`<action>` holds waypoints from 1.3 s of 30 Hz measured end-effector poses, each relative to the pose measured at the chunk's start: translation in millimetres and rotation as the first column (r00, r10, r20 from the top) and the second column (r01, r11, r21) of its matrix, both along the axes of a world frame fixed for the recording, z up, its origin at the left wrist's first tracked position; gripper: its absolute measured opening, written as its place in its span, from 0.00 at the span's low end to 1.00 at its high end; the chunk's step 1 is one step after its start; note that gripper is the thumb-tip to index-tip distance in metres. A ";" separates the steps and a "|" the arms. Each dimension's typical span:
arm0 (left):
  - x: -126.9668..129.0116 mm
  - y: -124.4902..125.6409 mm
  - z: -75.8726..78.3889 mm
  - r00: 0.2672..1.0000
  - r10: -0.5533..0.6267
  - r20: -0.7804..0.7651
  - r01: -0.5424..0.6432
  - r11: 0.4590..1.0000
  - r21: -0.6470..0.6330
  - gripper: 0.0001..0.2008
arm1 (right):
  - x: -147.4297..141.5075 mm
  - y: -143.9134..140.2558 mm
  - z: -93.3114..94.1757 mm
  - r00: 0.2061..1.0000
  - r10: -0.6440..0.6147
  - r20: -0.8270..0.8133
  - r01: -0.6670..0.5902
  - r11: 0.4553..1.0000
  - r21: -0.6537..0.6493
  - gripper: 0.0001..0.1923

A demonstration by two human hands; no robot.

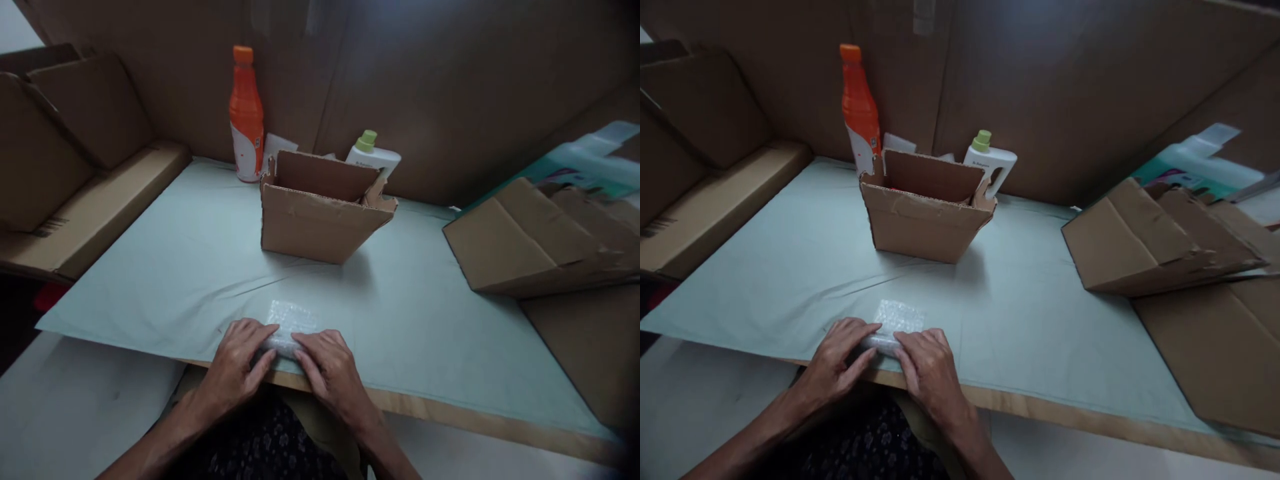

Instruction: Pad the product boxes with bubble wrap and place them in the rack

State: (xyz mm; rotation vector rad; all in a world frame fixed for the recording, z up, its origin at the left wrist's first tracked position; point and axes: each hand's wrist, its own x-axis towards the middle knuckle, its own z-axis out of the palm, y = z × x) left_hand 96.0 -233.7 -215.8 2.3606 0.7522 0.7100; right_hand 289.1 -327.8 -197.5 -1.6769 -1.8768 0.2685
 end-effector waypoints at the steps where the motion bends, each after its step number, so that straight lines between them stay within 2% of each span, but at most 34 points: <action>1: 0.1 -0.6 0.7 1.000 0.000 -0.017 0.000 1.000 -0.009 0.16 | -0.2 -0.2 -0.2 1.000 -0.014 -0.019 0.014 1.000 -0.012 0.10; 5: 11.0 5.9 -0.7 0.991 0.098 -0.096 -0.094 0.995 0.042 0.15 | -2.9 -0.8 1.8 0.984 -0.144 0.105 0.140 0.989 0.049 0.13; 7: 16.2 9.8 -2.4 0.983 0.152 -0.104 -0.148 0.988 0.049 0.15 | -3.8 0.4 2.6 0.977 -0.130 0.169 0.121 0.991 0.061 0.15; 9: 16.8 9.6 -3.3 0.980 0.190 -0.054 -0.192 0.981 -0.025 0.16 | -3.1 3.2 1.4 0.976 -0.079 0.201 0.073 0.997 0.039 0.14; 11: 12.9 4.6 -2.7 0.967 0.251 0.035 -0.240 0.950 -0.199 0.18 | -1.7 6.8 -1.1 0.984 -0.084 0.160 0.077 0.996 0.051 0.12; 13: 7.7 -3.1 0.0 0.933 0.343 0.109 -0.261 0.853 -0.451 0.23 | -1.5 9.7 -3.1 0.990 -0.142 0.003 0.142 0.987 0.070 0.11; 15: 5.0 -10.2 4.6 0.903 0.403 0.148 -0.194 0.691 -0.697 0.30 | -4.3 10.7 -2.7 0.961 -0.188 -0.201 0.197 0.980 0.024 0.11; 17: 6.2 -14.3 10.1 0.896 0.406 0.179 -0.078 0.541 -0.837 0.35 | -8.9 9.2 0.3 0.925 -0.178 -0.335 0.163 0.984 -0.073 0.10; 18: 7.9 -15.3 12.6 0.898 0.396 0.190 -0.040 0.505 -0.862 0.37 | -10.9 7.6 2.6 0.917 -0.158 -0.366 0.126 0.986 -0.112 0.08; 19: 10.0 -15.9 14.4 0.902 0.386 0.193 -0.030 0.503 -0.864 0.37 | -11.9 5.7 5.3 0.914 -0.141 -0.381 0.093 0.986 -0.140 0.07; 20: 12.1 -16.4 15.4 0.908 0.374 0.188 -0.044 0.533 -0.845 0.37 | -11.8 3.7 8.2 0.911 -0.134 -0.390 0.074 0.984 -0.163 0.08; 21: 14.0 -17.1 15.2 0.920 0.349 0.178 -0.067 0.588 -0.806 0.37 | -10.4 1.6 11.2 0.904 -0.137 -0.405 0.066 0.981 -0.183 0.11; 23: 17.1 -19.4 12.0 0.959 0.236 0.156 -0.070 0.733 -0.677 0.36 | -4.6 -1.7 17.7 0.876 -0.158 -0.457 0.057 0.972 -0.227 0.23; 24: 18.2 -20.5 9.7 0.977 0.151 0.150 -0.033 0.803 -0.595 0.37 | -0.7 -2.7 20.9 0.858 -0.161 -0.487 0.037 0.966 -0.254 0.28; 25: 19.3 -20.9 8.0 0.987 0.062 0.146 0.022 0.861 -0.508 0.37 | 3.4 -3.2 24.0 0.844 -0.153 -0.514 0.004 0.960 -0.280 0.28; 26: 20.3 -20.1 7.6 0.989 -0.025 0.145 0.084 0.905 -0.418 0.38 | 7.4 -3.2 26.9 0.835 -0.140 -0.532 -0.028 0.955 -0.296 0.22; 28: 23.1 -12.7 14.1 0.977 -0.162 0.138 0.192 0.951 -0.242 0.39 | 15.2 -1.8 31.6 0.830 -0.129 -0.543 -0.046 0.954 -0.296 0.08; 30: 28.3 4.3 33.2 0.969 -0.214 0.121 0.220 0.974 -0.045 0.37 | 22.7 0.5 35.5 0.832 -0.142 -0.536 -0.013 0.961 -0.275 0.03; 32: 37.7 30.7 63.0 0.977 -0.173 0.125 0.149 0.972 0.182 0.34 | 29.9 3.3 39.8 0.842 -0.156 -0.517 0.014 0.963 -0.268 0.03; 34: 52.0 63.6 95.6 0.982 -0.079 0.170 0.006 0.920 0.392 0.30 | 36.9 6.5 45.9 0.862 -0.137 -0.489 -0.003 0.962 -0.274 0.03; 36: 69.4 97.9 121.3 0.981 -0.005 0.196 -0.101 0.841 0.531 0.28 | 44.3 9.6 54.7 0.884 -0.105 -0.456 -0.022 0.964 -0.264 0.02; 37: 77.9 113.4 129.3 0.982 0.030 0.186 -0.133 0.811 0.569 0.26 | 48.6 11.1 60.3 0.894 -0.091 -0.440 -0.022 0.970 -0.244 0.02; 39: 91.1 136.3 134.4 0.988 0.071 0.139 -0.141 0.785 0.603 0.18 | 60.0 13.3 73.3 0.911 -0.082 -0.405 0.013 0.985 -0.171 0.02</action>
